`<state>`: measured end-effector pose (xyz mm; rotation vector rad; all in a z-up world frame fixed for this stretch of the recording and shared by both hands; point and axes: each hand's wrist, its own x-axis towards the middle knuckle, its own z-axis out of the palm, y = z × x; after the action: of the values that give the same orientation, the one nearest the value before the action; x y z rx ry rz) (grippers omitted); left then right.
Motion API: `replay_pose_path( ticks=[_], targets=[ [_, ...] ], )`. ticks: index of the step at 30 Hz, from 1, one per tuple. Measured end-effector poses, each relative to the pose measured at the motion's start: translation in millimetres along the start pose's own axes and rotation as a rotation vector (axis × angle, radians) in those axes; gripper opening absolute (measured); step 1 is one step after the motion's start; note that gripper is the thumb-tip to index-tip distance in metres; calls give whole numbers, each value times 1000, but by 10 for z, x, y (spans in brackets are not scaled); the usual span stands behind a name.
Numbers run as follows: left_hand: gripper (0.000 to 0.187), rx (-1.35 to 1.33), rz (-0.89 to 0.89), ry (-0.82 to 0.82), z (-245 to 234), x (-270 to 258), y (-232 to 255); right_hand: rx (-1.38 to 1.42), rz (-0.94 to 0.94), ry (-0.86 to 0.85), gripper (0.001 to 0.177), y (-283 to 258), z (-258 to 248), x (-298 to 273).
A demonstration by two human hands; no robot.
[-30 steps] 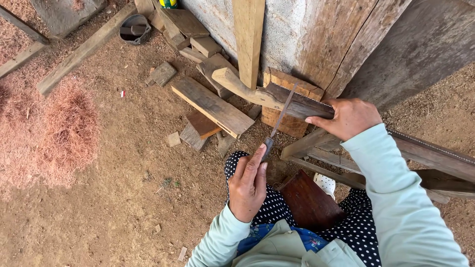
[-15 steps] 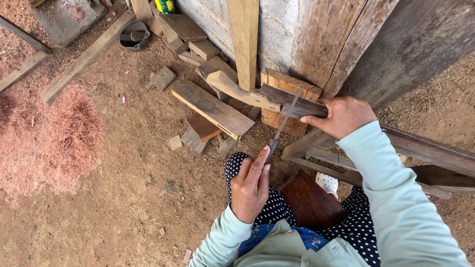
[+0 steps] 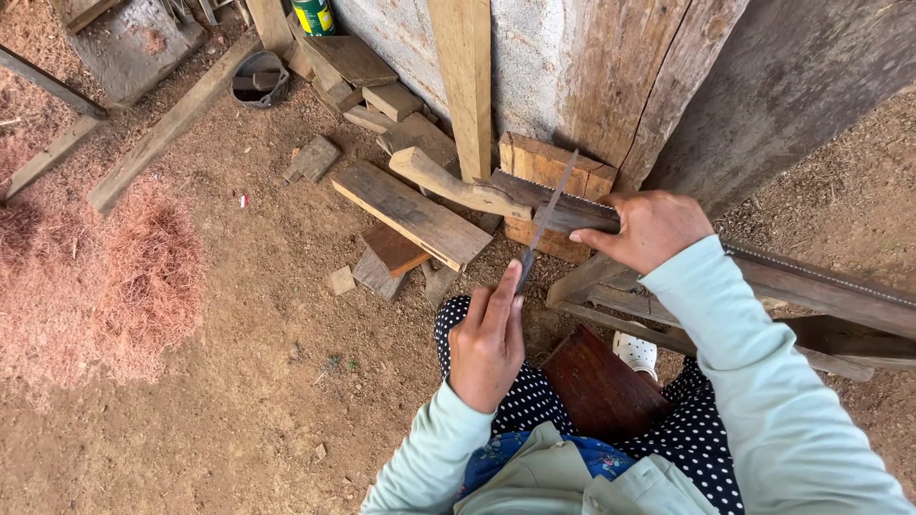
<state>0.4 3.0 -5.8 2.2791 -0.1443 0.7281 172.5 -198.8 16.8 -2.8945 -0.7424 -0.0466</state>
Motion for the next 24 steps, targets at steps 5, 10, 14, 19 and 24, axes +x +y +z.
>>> replay_pose_path(
  ticks=[5, 10, 14, 19, 24],
  targets=[
    [49, -72, 7, 17, 271, 289, -139, -9, -22, -11, 61, -86, -31, -112],
    [41, -403, -59, 88, 111, 393, -63, -8, -43, 43, 61, -88, -28, -99],
    [43, -317, -66, 128, -141, 209, 36, 8, -18, -2, 66, -2, 43, -29],
    [46, -167, -67, 95, -236, 19, 59, 10, 23, -31, 70, 46, 6, 66],
    [47, -93, -52, 68, -262, -45, 81, 32, 20, 13, 71, 58, 18, 64]
  ],
)
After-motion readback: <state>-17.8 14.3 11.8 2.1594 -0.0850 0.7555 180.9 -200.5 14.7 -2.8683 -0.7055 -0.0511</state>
